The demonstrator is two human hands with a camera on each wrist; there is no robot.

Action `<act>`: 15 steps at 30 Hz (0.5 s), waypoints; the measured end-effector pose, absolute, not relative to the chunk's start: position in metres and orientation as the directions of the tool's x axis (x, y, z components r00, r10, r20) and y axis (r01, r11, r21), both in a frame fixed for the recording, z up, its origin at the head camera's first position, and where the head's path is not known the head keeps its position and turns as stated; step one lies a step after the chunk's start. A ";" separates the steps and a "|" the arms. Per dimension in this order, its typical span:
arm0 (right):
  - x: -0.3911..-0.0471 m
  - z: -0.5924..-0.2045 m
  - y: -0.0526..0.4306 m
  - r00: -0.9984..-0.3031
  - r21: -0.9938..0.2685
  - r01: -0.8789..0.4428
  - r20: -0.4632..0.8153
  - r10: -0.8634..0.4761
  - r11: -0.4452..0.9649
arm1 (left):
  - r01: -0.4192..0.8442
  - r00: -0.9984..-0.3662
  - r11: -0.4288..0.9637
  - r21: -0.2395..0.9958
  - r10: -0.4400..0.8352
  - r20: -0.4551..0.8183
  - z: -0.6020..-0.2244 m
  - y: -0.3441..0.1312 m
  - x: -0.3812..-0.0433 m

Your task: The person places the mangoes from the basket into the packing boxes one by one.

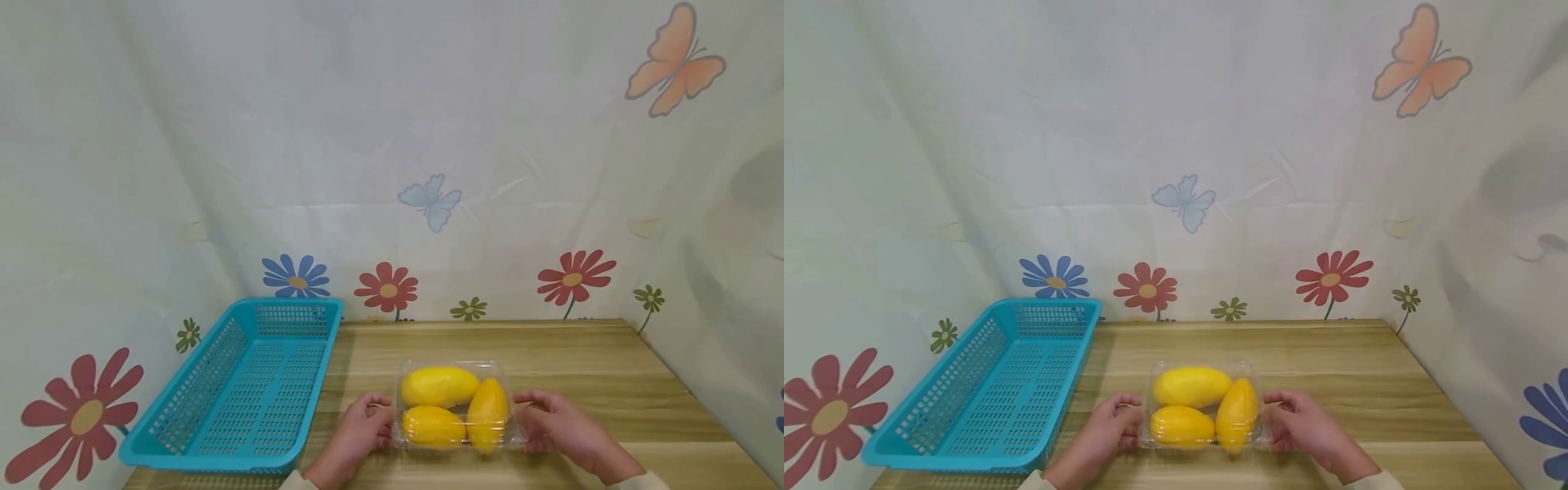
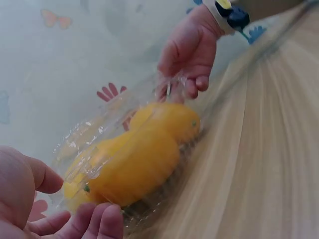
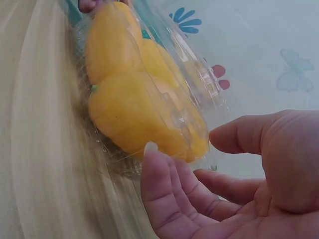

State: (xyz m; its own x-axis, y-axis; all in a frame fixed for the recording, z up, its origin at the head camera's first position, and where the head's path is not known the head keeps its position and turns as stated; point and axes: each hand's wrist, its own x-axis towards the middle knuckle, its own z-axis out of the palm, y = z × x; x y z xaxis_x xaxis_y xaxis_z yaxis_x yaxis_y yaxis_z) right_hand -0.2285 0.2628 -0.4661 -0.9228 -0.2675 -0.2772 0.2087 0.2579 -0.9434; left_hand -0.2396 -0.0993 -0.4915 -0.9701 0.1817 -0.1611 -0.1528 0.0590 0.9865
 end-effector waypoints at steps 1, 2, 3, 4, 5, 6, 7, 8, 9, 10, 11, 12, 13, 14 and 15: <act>-0.227 -0.466 0.263 -0.922 -0.943 0.209 -0.278 -0.270 0.257 | -0.183 -0.961 0.019 0.983 0.210 -0.183 -0.492 -0.100 -0.237; -0.225 -0.467 0.263 -0.921 -0.944 0.209 -0.278 -0.274 0.254 | -0.214 -0.950 -0.015 0.977 0.236 -0.204 -0.492 -0.101 -0.234; -0.224 -0.467 0.263 -0.918 -0.944 0.212 -0.280 -0.280 0.251 | -0.238 -0.941 -0.040 0.970 0.258 -0.220 -0.493 -0.102 -0.231; -0.223 -0.467 0.263 -0.916 -0.945 0.213 -0.281 -0.285 0.248 | -0.255 -0.932 -0.058 0.965 0.280 -0.229 -0.492 -0.103 -0.229; -0.221 -0.467 0.264 -0.913 -0.945 0.217 -0.285 -0.292 0.243 | -0.271 -0.925 -0.066 0.960 0.294 -0.241 -0.492 -0.104 -0.227; -0.220 -0.467 0.264 -0.909 -0.945 0.223 -0.290 -0.299 0.237 | -0.287 -0.918 -0.070 0.955 0.306 -0.253 -0.491 -0.105 -0.226; -0.219 -0.467 0.264 -0.905 -0.946 0.230 -0.293 -0.308 0.227 | -0.298 -0.912 -0.075 0.952 0.318 -0.260 -0.491 -0.106 -0.224; -0.218 -0.467 0.264 -0.900 -0.948 0.236 -0.295 -0.319 0.212 | -0.306 -0.906 -0.077 0.949 0.330 -0.265 -0.491 -0.107 -0.223; -0.217 -0.466 0.264 -0.895 -0.950 0.244 -0.298 -0.331 0.196 | -0.314 -0.900 -0.080 0.946 0.342 -0.270 -0.491 -0.108 -0.222; -0.216 -0.466 0.264 -0.892 -0.953 0.247 -0.295 -0.343 0.176 | -0.320 -0.894 -0.083 0.944 0.357 -0.272 -0.491 -0.108 -0.221; -0.215 -0.466 0.264 -0.888 -0.955 0.253 -0.293 -0.355 0.155 | -0.328 -0.887 -0.086 0.941 0.369 -0.276 -0.491 -0.109 -0.220; -0.214 -0.466 0.264 -0.884 -0.957 0.256 -0.288 -0.368 0.134 | -0.331 -0.881 -0.090 0.939 0.385 -0.274 -0.491 -0.109 -0.219; -0.214 -0.467 0.265 -0.880 -0.959 0.260 -0.284 -0.380 0.113 | -0.333 -0.876 -0.093 0.938 0.399 -0.272 -0.491 -0.110 -0.219; -0.213 -0.467 0.265 -0.876 -0.960 0.264 -0.280 -0.392 0.095 | -0.337 -0.870 -0.094 0.937 0.411 -0.272 -0.491 -0.110 -0.218; -0.213 -0.467 0.265 -0.873 -0.960 0.268 -0.277 -0.401 0.080 | -0.343 -0.865 -0.097 0.934 0.420 -0.274 -0.491 -0.110 -0.218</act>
State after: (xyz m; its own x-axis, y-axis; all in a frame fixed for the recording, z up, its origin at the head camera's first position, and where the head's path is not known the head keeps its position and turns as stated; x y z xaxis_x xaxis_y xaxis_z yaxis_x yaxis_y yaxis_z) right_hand -0.2127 0.2650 -0.4672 -0.8730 -0.4014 -0.2770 0.2679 0.0800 -0.9601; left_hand -0.2178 -0.1100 -0.4906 -0.8650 0.4202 -0.2743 -0.3432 -0.0966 0.9343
